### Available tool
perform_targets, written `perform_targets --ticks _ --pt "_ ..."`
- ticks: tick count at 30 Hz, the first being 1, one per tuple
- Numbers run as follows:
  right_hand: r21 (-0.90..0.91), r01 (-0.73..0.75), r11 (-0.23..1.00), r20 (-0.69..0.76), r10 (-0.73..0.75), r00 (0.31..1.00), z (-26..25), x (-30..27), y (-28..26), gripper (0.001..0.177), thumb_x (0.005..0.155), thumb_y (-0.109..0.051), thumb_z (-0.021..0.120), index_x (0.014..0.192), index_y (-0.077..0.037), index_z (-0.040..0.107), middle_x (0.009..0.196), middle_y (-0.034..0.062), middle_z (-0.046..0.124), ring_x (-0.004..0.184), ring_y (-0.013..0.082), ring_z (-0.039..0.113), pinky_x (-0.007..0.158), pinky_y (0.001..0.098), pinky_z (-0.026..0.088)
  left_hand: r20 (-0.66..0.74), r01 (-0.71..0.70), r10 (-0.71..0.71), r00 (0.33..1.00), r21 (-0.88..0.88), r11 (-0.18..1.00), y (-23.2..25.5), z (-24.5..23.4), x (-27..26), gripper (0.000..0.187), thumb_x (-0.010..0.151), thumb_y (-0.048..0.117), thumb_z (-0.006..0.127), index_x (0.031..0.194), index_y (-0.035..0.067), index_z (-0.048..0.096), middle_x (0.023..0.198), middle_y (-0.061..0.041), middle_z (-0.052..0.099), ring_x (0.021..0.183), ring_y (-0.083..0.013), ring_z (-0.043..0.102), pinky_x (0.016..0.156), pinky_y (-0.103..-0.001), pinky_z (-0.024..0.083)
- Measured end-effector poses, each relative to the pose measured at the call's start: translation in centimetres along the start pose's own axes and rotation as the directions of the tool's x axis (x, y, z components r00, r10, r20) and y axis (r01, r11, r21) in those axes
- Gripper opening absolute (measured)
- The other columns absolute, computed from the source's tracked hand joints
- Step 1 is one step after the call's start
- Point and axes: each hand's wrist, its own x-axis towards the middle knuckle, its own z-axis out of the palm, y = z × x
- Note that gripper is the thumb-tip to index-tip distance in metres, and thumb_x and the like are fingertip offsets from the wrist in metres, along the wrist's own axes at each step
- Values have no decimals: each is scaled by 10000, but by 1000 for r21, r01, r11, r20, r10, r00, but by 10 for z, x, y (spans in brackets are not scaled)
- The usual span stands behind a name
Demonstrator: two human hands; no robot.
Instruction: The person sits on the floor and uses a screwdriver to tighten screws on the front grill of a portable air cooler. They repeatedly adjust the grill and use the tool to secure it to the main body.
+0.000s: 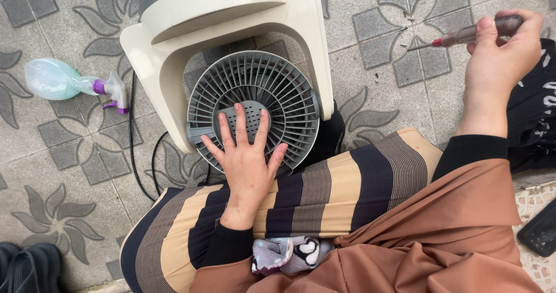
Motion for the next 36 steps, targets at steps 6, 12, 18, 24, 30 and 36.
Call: perform_targets --ticks 6,12,18,24,30,36 --pt "8 -16 1000 -6 16 1000 2 1 9 177 1137 22 703 1197 -18 542 1088 29 657 850 76 690 710 226 589 -8 -4 4 1000 -2 1000 0 -1 1 711 945 628 597 1542 251 512 1675 -194 269 1535 -503 164 1128 -796 -20" --pt "34 -42 999 -3 42 999 4 1 10 185 1148 22 695 1224 -26 534 1056 27 663 788 65 669 705 224 569 -1 -2 2 1000 -8 1000 1 -1 1 712 947 621 601 1544 244 510 1673 -203 277 1531 -515 181 1131 -798 -19" --pt "26 -56 998 -9 56 998 6 1 7 187 1135 4 688 1234 -38 535 1112 24 646 844 64 687 725 216 601 -1 -3 3 1000 -8 1000 0 0 1 714 944 626 601 1541 245 511 1673 -201 266 1530 -513 167 1126 -801 -26" --pt "15 -46 999 7 45 999 6 0 4 160 1151 -5 681 1217 -32 538 1142 24 637 896 68 692 759 218 621 -4 -4 4 1000 -7 1000 0 1 0 713 945 623 601 1545 250 508 1678 -194 261 1535 -507 161 1129 -797 -27" --pt "30 -65 997 -4 65 998 7 0 -3 174 1138 -18 683 1232 -44 539 1134 18 634 922 64 702 771 217 647 4 1 -1 1000 0 1000 0 0 0 716 941 626 601 1546 254 507 1680 -188 255 1538 -502 154 1125 -799 -24" --pt "47 -46 998 -3 46 999 5 0 -2 175 1145 -1 683 1251 -40 550 1154 24 638 951 73 698 787 224 652 -2 -4 4 1000 -1 1000 -1 1 0 714 947 628 598 1547 252 505 1681 -191 255 1538 -503 153 1128 -797 -26"
